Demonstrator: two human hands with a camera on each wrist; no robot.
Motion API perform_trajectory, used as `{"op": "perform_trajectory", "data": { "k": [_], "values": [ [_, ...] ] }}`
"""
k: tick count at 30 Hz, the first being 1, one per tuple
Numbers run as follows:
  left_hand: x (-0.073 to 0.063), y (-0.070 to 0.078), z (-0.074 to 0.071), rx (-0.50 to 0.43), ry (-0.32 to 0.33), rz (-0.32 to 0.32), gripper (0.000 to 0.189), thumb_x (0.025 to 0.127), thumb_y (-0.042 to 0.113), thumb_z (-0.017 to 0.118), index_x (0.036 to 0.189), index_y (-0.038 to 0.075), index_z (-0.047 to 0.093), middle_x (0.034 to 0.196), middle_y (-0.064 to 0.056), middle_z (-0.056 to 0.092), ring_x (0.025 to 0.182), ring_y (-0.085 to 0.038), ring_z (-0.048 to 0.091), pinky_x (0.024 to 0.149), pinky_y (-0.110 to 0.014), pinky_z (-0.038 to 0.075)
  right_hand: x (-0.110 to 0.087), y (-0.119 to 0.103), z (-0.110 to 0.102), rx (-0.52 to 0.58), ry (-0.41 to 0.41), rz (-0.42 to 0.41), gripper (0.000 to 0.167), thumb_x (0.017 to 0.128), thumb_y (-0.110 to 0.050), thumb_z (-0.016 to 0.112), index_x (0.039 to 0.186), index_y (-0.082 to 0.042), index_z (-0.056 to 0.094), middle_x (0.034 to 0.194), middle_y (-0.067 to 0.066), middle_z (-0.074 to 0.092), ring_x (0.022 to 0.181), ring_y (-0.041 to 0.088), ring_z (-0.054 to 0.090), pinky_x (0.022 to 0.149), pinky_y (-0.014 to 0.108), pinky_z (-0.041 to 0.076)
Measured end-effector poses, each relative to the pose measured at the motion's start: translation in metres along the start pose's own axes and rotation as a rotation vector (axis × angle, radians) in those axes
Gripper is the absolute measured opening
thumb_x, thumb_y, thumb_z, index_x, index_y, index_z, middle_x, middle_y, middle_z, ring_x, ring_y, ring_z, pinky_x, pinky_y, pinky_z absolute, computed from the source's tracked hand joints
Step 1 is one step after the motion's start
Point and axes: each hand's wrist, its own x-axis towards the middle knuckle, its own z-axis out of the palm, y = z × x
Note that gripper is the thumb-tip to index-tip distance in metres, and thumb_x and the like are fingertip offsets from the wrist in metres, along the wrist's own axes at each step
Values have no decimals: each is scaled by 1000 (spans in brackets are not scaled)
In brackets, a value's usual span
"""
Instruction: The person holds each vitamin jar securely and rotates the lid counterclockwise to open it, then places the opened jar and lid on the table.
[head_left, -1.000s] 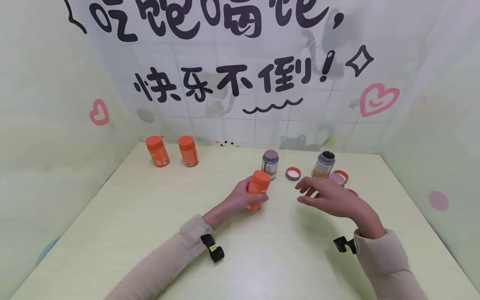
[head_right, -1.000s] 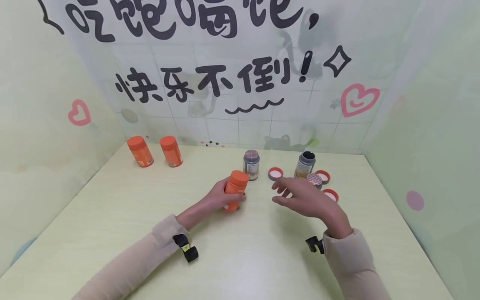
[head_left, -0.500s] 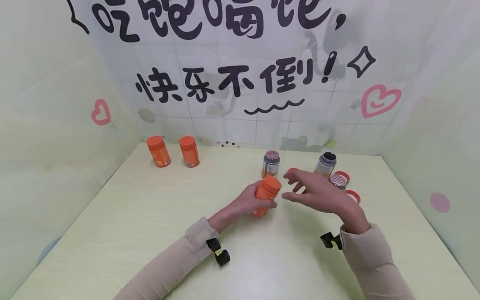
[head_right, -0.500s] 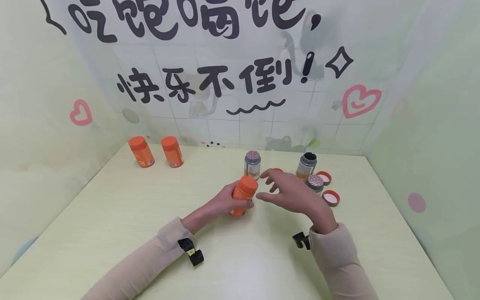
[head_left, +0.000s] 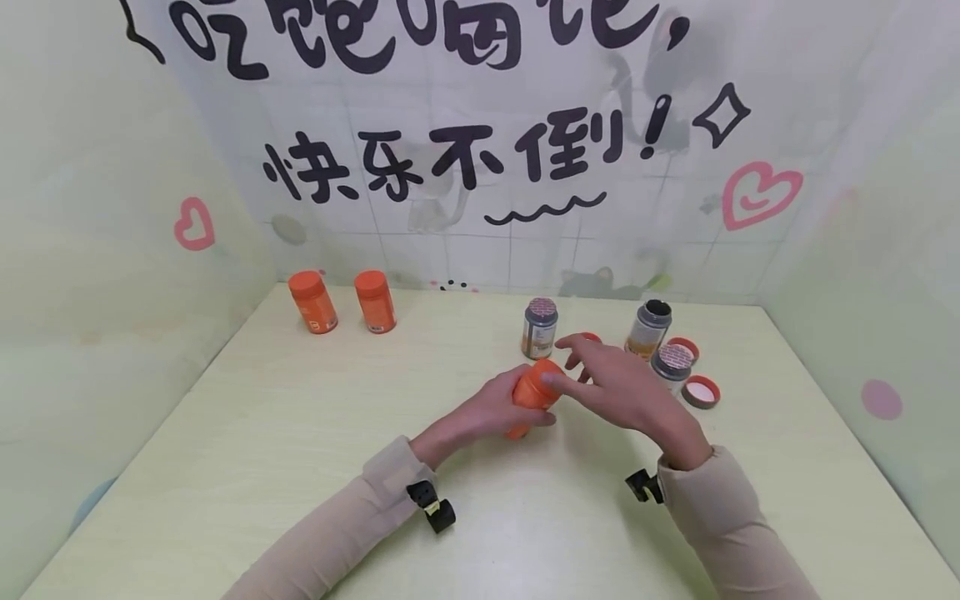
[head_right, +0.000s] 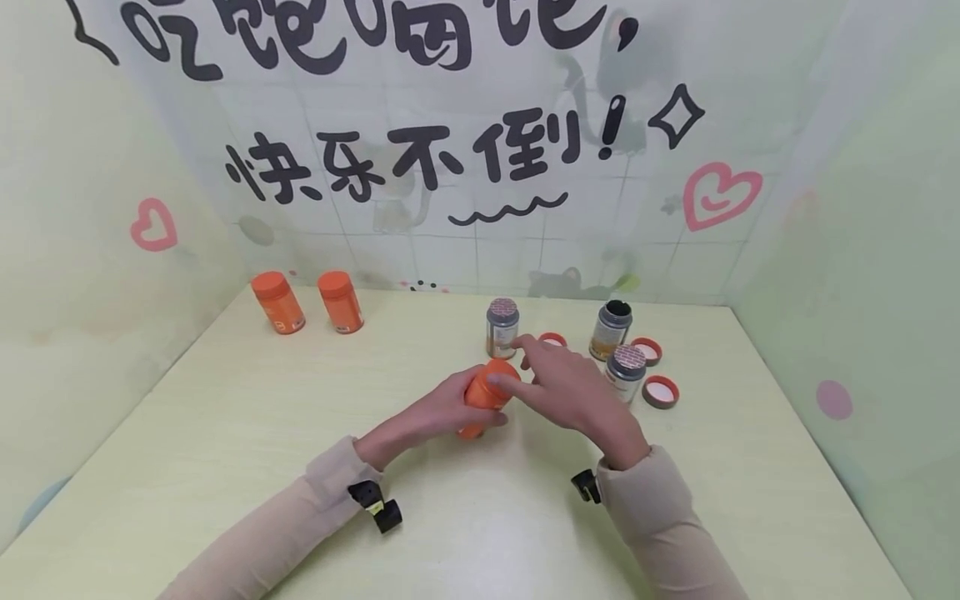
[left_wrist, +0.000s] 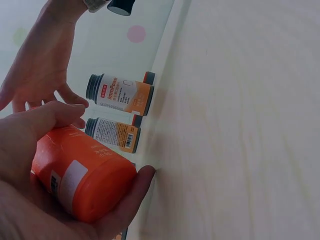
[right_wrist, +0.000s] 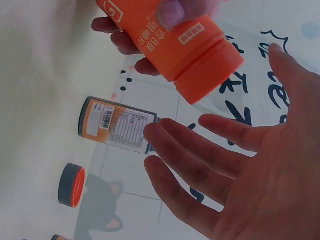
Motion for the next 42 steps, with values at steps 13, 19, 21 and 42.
{"op": "perform_trajectory", "data": {
  "k": [13,19,21,42],
  "values": [
    [-8,3,4,64,-77,-4,57,92,32,78,139,23,48,119,1,63,103,-21,60,79,-34,54,6,-7,15,-119,-85,119,57,97,-72,48,99,-18,64,70,-2,57,61,16,54,54,28,40],
    [-8,3,7,60,-95,18,54,92,29,78,136,22,48,115,0,64,94,-20,61,68,-32,56,6,-5,22,-162,-100,143,62,95,-77,45,84,-17,58,63,-1,42,55,17,46,53,29,29],
    [-8,3,7,60,-99,24,53,92,27,79,135,21,48,114,-1,63,91,-19,62,66,-31,56,6,-5,23,-162,-91,146,67,95,-80,41,77,-17,56,62,-1,41,54,17,45,53,29,28],
    [-3,-2,3,87,-155,42,46,95,25,76,130,22,47,108,-4,62,70,-19,62,60,-30,58,8,-3,28,-77,-118,220,69,96,-77,42,68,-15,53,61,0,42,56,18,45,55,29,29]
  ]
}}
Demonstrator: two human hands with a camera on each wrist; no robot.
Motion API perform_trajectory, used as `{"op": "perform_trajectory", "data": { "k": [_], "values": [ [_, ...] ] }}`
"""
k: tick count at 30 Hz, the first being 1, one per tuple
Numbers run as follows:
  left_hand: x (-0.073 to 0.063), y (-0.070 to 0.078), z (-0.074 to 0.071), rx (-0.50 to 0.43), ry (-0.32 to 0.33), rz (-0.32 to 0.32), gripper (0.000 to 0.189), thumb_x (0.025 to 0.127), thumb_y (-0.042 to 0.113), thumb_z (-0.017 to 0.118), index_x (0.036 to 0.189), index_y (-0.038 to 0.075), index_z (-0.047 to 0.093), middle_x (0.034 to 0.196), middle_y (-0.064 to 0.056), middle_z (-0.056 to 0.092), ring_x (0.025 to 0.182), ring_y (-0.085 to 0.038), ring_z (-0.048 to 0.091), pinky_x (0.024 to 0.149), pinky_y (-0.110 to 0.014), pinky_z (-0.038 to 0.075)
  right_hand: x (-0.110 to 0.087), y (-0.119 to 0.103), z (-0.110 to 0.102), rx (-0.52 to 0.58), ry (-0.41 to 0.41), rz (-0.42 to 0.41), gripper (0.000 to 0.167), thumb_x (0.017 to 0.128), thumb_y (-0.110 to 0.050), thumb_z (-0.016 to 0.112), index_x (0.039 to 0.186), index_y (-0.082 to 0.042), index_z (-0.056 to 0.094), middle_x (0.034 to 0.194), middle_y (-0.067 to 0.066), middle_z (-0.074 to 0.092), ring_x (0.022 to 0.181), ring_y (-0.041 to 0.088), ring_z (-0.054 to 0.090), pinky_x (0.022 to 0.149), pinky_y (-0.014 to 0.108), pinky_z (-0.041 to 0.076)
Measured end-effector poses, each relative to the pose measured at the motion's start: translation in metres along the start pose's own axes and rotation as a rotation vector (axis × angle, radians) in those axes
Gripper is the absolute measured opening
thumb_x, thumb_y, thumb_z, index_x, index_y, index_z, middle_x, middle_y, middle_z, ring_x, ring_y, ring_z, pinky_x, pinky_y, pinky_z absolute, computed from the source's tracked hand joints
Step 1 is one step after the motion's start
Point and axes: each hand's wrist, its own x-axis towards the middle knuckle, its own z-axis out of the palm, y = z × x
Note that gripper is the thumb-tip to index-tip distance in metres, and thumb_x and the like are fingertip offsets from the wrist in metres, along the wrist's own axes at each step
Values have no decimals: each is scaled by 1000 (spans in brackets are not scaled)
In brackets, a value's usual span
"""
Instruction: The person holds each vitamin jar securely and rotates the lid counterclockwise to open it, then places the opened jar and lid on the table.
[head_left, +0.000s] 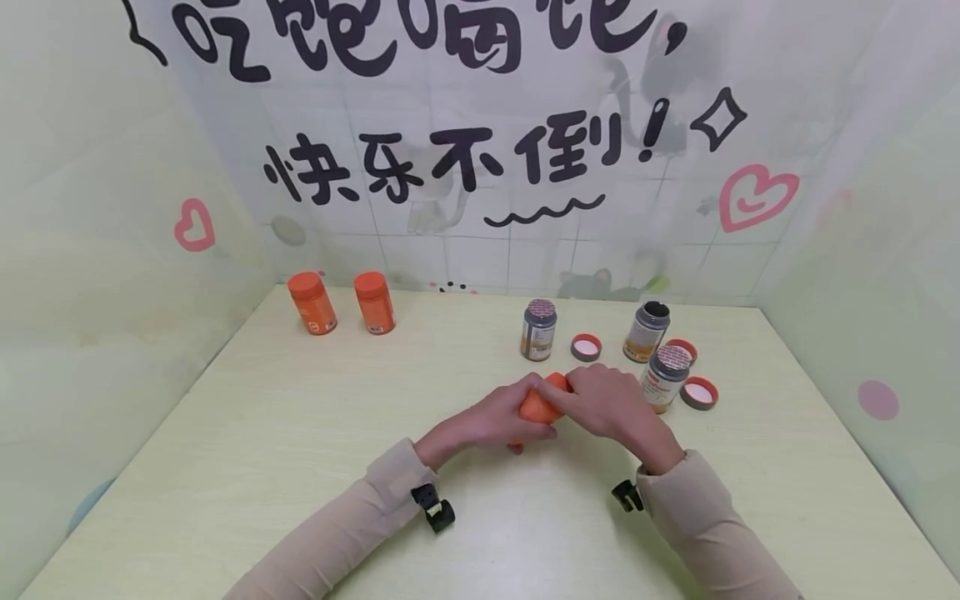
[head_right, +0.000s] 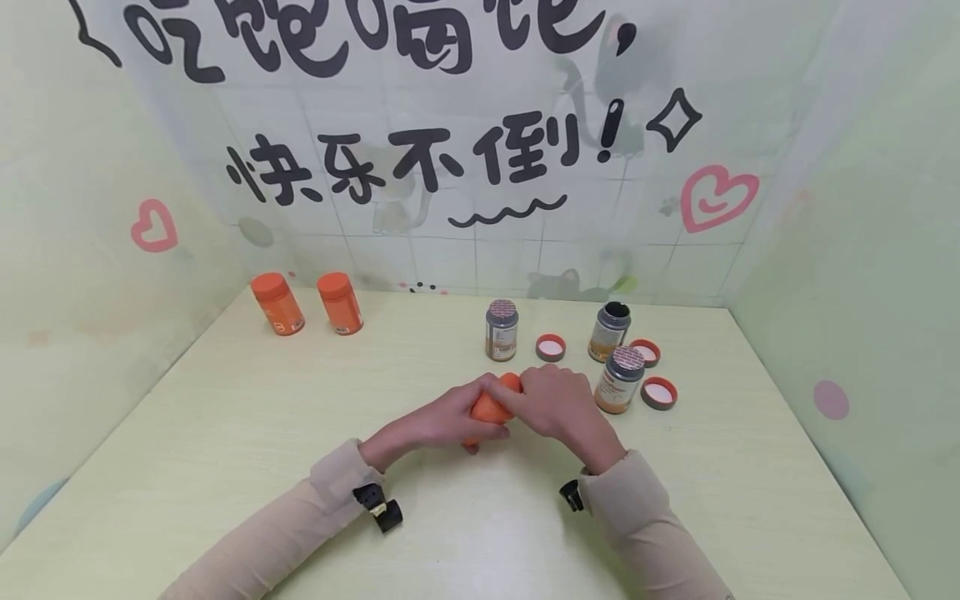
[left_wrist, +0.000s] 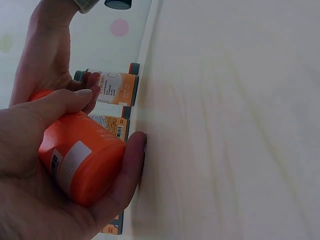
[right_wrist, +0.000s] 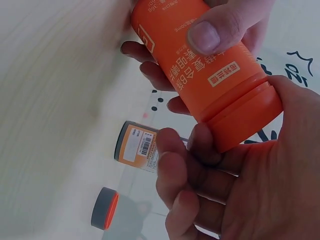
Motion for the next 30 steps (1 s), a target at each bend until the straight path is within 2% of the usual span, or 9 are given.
{"op": "perform_trajectory", "data": {
  "k": [9,13,20,30],
  "values": [
    [0,-4,-5,-73,-57,25,46,96,23,73,134,24,46,113,-4,61,83,-20,62,64,-31,58,1,1,1,82,-7,-23,66,94,-78,46,72,-16,55,65,0,44,59,18,49,56,30,32],
    [1,-6,-6,-98,-79,35,45,97,22,72,134,23,45,114,-5,60,84,-20,61,63,-29,57,1,1,1,101,-15,-36,64,94,-77,48,75,-16,55,67,0,45,62,18,50,58,30,33],
    [1,-7,-6,-88,-75,45,47,97,21,71,136,25,44,115,-4,60,83,-19,61,64,-29,57,2,2,-1,70,-31,-54,61,93,-77,49,82,-18,58,69,0,47,61,17,50,58,30,33],
    [1,-6,-5,-71,-60,44,44,96,20,72,132,24,46,113,-4,61,81,-20,61,63,-30,58,0,3,-4,8,-21,-71,63,93,-79,45,84,-18,57,66,-1,43,58,17,47,56,30,29]
  ]
}}
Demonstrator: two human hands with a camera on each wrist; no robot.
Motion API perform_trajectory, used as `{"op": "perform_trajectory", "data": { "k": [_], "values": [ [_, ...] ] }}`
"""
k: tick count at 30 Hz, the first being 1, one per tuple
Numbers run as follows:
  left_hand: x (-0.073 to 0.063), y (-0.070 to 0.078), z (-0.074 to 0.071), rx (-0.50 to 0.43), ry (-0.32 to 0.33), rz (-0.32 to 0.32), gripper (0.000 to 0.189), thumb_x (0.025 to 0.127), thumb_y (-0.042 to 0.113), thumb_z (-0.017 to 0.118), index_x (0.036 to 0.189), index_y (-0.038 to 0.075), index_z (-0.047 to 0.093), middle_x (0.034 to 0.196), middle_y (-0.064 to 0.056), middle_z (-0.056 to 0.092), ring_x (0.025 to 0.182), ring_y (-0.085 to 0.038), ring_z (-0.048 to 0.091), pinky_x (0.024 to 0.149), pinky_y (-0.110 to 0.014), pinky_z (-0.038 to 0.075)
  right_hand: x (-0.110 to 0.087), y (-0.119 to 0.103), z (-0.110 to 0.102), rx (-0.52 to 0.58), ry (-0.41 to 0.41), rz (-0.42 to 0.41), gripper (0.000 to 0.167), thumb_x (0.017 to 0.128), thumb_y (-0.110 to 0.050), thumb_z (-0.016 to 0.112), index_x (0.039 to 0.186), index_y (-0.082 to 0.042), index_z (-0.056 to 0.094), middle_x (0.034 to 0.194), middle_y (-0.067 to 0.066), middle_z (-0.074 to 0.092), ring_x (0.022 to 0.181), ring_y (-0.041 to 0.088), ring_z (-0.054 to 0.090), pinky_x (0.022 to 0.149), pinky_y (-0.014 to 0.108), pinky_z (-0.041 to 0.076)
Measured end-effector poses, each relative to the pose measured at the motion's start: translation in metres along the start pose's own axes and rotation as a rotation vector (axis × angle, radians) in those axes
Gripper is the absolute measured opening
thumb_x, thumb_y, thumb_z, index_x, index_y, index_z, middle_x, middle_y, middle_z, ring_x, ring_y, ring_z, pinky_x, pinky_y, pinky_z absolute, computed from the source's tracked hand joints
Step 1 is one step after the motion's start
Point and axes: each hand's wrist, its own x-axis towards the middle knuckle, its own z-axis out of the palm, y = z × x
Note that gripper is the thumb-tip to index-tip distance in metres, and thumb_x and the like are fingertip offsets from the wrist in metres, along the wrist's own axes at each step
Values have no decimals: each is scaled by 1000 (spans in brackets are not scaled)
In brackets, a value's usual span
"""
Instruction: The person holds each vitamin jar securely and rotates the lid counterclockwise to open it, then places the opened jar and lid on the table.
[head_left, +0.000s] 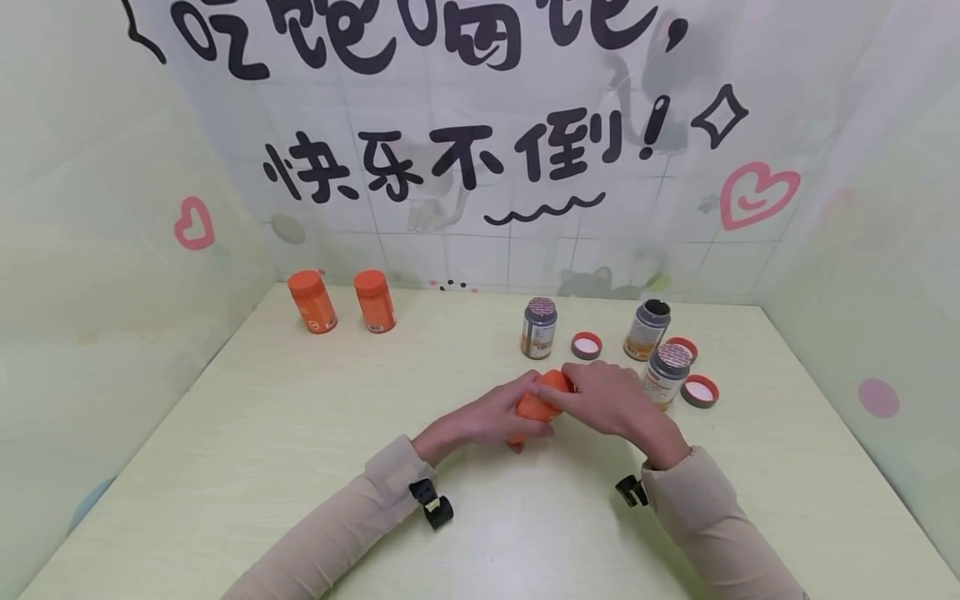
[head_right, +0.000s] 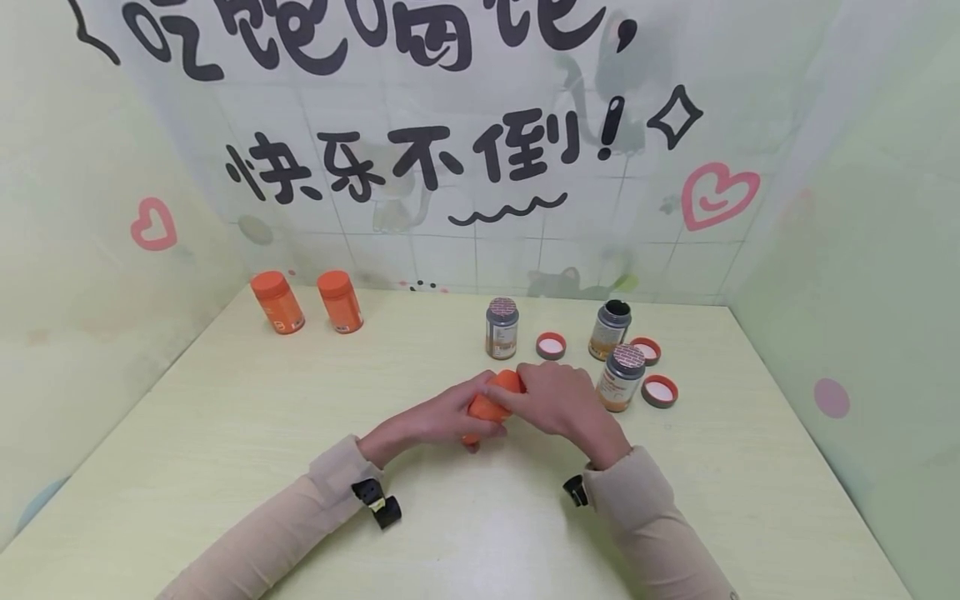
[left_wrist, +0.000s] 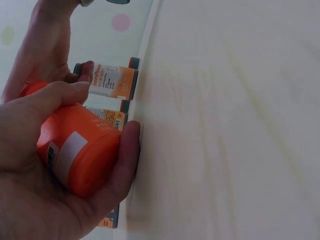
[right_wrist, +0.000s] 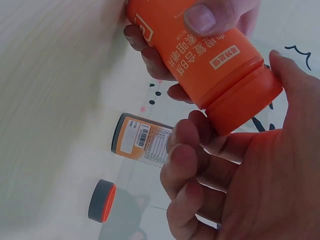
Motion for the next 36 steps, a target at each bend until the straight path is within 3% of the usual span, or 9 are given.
{"op": "perform_trajectory", "data": {
  "k": [18,28,36],
  "values": [
    [-1,0,-1,10,5,-26,46,95,22,74,133,25,47,113,-3,61,88,-20,62,65,-31,59,-3,2,-4,39,-36,-46,50,97,-67,52,94,-17,57,69,-2,45,62,16,47,57,30,31],
    [-1,2,-1,30,2,-19,44,95,22,74,130,25,47,113,-2,61,88,-19,62,65,-32,59,-5,5,-6,39,-29,-35,61,94,-78,47,88,-18,58,67,-1,45,60,17,48,56,30,31],
    [-2,2,-1,38,0,-17,44,95,23,74,130,24,48,112,-2,61,88,-18,62,66,-32,59,-5,3,-7,37,-62,-70,46,97,-63,55,95,-18,60,70,-1,51,64,16,53,58,30,37]
  ]
}}
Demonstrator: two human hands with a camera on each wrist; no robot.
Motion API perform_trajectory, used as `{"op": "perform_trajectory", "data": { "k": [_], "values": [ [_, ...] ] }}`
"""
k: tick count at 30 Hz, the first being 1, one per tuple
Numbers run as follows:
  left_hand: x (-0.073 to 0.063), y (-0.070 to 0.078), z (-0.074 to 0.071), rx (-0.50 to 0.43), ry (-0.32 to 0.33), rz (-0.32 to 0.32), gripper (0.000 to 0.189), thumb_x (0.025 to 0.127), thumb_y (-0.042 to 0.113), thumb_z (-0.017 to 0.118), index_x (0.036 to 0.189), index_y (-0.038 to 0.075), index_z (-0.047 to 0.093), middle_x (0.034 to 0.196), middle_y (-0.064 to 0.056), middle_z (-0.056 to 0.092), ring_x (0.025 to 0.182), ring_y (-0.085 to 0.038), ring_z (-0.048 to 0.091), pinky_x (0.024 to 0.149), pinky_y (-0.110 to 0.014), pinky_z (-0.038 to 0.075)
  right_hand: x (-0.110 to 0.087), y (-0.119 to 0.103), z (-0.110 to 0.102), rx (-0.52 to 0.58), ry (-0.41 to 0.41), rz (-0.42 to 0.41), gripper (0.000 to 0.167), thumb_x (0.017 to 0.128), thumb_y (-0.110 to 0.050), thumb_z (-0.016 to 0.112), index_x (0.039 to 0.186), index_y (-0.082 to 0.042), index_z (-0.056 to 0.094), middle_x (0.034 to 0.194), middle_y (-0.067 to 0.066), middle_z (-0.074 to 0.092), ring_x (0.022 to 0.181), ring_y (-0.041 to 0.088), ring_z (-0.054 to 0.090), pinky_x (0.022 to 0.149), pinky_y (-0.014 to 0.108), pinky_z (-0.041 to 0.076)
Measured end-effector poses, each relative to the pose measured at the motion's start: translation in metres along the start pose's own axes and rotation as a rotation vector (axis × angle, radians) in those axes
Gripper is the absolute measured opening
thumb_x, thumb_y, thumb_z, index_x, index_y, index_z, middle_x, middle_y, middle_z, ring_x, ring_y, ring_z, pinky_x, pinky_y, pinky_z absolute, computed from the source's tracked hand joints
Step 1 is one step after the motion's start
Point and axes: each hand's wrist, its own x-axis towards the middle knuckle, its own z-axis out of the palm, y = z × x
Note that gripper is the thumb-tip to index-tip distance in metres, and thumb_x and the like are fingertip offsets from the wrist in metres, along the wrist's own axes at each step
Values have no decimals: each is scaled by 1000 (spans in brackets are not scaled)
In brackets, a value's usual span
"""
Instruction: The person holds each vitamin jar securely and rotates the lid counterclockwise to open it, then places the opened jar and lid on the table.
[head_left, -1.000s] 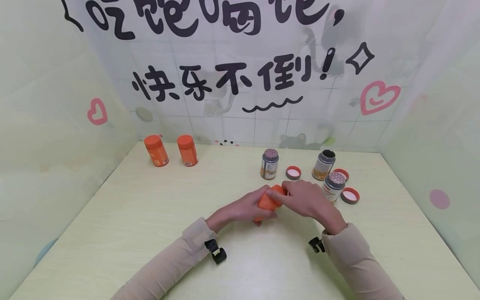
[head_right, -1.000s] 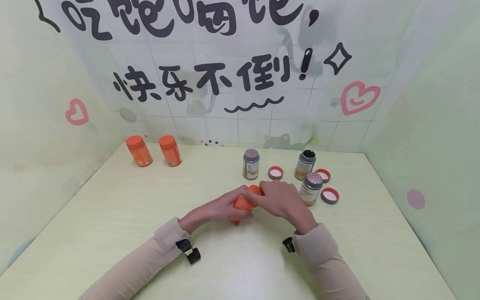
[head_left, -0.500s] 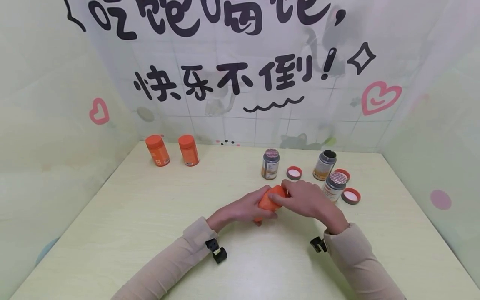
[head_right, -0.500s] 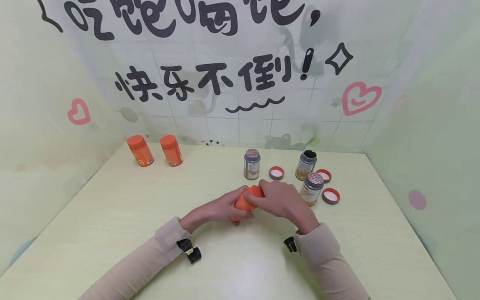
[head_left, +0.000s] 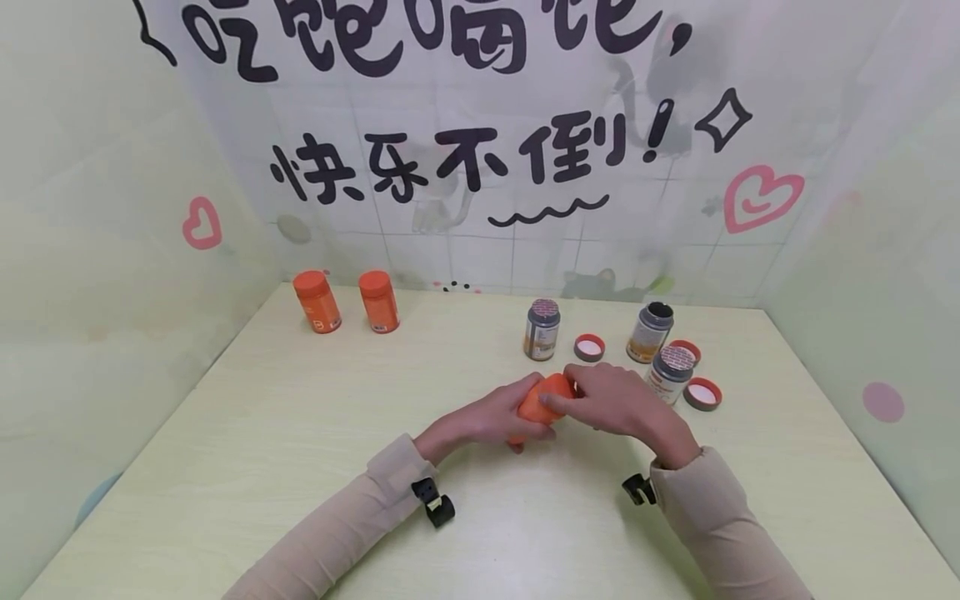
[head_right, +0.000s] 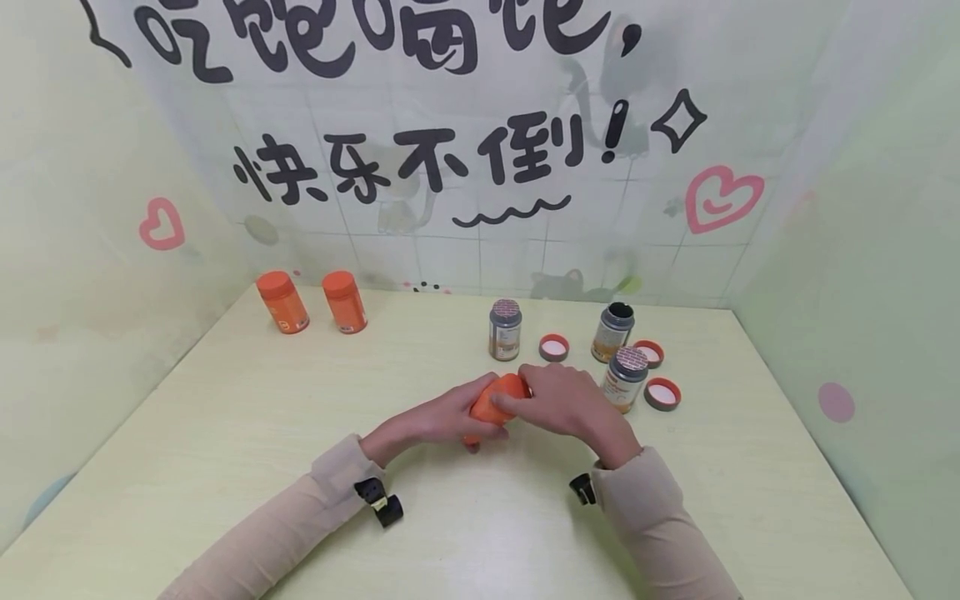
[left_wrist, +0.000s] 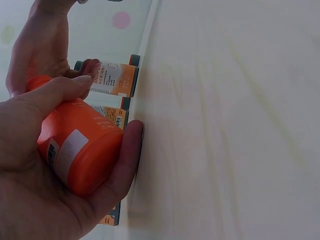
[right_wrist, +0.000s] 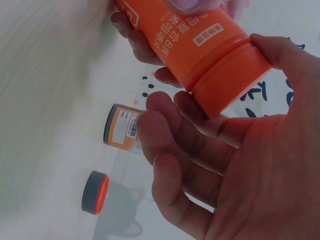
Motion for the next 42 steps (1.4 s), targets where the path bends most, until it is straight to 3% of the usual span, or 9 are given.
{"op": "perform_trajectory", "data": {
  "k": [15,21,27,33,42],
  "values": [
    [-1,0,1,-3,7,-7,45,93,22,76,129,24,49,108,-4,62,86,-19,62,66,-32,60,-1,0,-3,23,-24,-49,49,92,-52,64,123,-16,57,83,-2,62,72,16,57,61,30,44],
    [0,0,0,9,2,14,46,94,21,75,131,23,48,113,-2,61,90,-19,62,66,-32,59,0,-2,-1,77,-1,-35,49,92,-65,62,113,-21,58,77,-2,56,70,16,54,60,30,39],
    [0,0,0,11,-1,17,46,95,21,74,132,23,47,115,-1,61,91,-19,62,65,-32,59,0,-2,1,35,42,-44,45,94,-65,61,101,-21,57,70,-4,46,63,14,46,56,29,31],
    [-1,0,1,9,5,8,45,95,21,74,131,22,48,112,-2,61,89,-19,62,66,-32,59,-1,1,0,18,6,-10,49,92,-68,61,93,-19,56,67,-3,45,62,15,47,56,29,31],
    [-1,0,0,9,3,5,44,94,21,75,129,23,49,107,-3,62,86,-18,62,65,-32,59,-1,2,-2,18,-43,-6,50,91,-68,62,103,-19,59,73,-1,54,68,16,54,58,30,37]
  ]
}}
